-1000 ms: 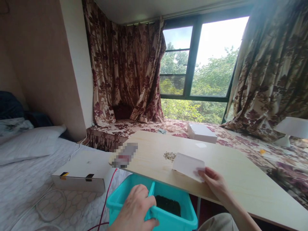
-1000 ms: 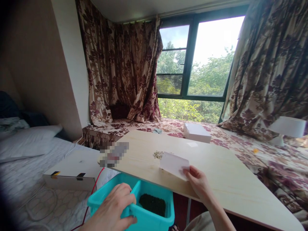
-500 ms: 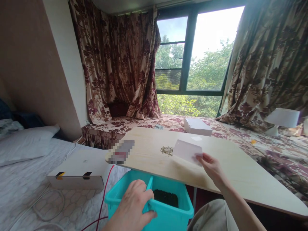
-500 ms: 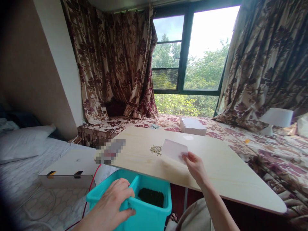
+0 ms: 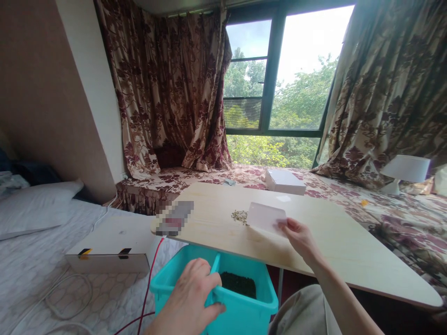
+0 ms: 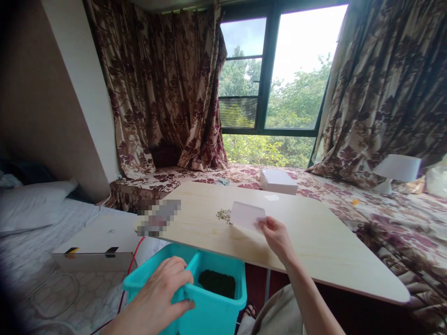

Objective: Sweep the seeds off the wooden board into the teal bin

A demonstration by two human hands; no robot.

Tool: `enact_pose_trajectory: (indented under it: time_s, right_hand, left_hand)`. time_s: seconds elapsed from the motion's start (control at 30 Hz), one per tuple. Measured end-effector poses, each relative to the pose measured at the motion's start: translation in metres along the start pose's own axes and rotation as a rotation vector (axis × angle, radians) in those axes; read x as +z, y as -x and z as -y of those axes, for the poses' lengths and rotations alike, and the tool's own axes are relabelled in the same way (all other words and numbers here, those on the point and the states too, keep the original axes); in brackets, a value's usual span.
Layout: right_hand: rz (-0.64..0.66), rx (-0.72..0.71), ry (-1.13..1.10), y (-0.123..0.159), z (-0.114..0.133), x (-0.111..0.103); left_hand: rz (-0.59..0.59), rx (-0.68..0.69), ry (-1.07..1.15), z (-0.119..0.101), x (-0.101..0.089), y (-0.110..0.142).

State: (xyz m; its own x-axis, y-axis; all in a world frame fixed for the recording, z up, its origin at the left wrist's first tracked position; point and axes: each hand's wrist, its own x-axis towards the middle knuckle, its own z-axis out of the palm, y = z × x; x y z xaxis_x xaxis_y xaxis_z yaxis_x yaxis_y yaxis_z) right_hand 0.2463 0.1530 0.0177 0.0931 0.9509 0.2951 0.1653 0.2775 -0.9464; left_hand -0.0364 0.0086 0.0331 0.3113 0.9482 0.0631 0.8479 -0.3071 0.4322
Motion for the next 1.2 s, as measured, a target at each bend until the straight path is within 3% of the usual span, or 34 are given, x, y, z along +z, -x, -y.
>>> enact_pose_trajectory:
  time_s: [0.6, 0.9, 1.2]
  right_hand:
    - [-0.009, -0.001, 0.038, 0.009, 0.002, -0.005]
    - [-0.02, -0.001, 0.054, 0.012, -0.012, -0.01]
    - [-0.059, 0.021, -0.003, 0.012, -0.003, -0.003]
  left_hand:
    - [-0.012, 0.02, 0.003, 0.003, 0.001, 0.0]
    - [-0.005, 0.017, 0.005, 0.002, 0.0, 0.0]
    - [-0.016, 0.021, 0.008, 0.003, 0.0, -0.002]
